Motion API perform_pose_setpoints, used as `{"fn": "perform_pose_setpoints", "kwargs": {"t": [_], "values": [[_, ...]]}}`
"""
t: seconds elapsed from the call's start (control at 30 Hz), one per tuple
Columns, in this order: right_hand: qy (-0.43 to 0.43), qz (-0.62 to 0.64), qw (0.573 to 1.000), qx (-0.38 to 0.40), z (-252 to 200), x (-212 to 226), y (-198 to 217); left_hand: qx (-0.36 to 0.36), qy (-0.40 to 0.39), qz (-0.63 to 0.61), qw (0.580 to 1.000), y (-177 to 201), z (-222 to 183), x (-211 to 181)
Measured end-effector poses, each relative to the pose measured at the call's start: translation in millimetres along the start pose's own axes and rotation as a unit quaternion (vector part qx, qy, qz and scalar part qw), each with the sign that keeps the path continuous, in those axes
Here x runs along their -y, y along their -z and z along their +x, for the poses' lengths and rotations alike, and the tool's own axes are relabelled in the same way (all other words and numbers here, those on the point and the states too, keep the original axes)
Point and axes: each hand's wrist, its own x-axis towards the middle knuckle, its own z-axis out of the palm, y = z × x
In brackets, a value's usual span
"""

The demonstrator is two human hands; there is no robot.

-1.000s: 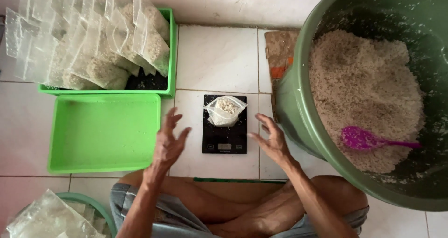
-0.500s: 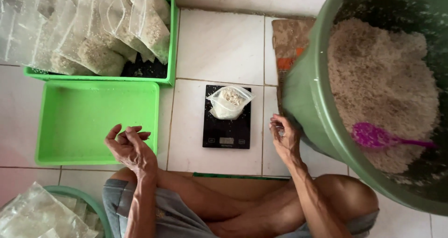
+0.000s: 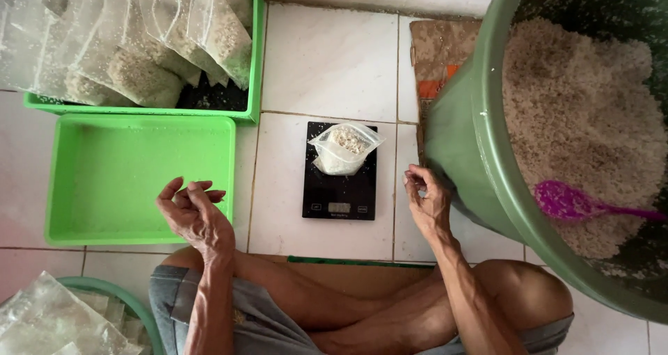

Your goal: Filling small plastic bags with granular material using a scoop and weighing them on a digital scale

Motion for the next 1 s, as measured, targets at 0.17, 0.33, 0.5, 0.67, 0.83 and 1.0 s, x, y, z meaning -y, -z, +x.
{"fn": "perform_pose_setpoints", "kwargs": {"t": [0.17,0.33,0.5,0.67,0.83,1.0], "values": [[-0.015,-0.003,1.0,-0.001,0,8,1,0.009,-0.018,0.029,0.999,-1,-2,0],[-0.019,-0.012,1.0,-0.006,-3,3,1,0.018,-0.027,0.048,0.998,-2,-3,1],[-0.016,-0.013,1.0,-0.004,-6,5,3,0.031,-0.029,0.047,0.998,-1,-4,0],[-0.044,-0.007,0.999,0.016,-5,12,2,0.036,-0.046,0.068,0.996,-4,-4,0],[-0.052,-0.012,0.998,0.015,-4,7,0,0.04,-0.034,0.064,0.997,-6,-2,3],[-0.044,-0.009,0.999,0.019,-4,5,0,0.043,-0.028,0.062,0.997,-6,-3,5]]}}
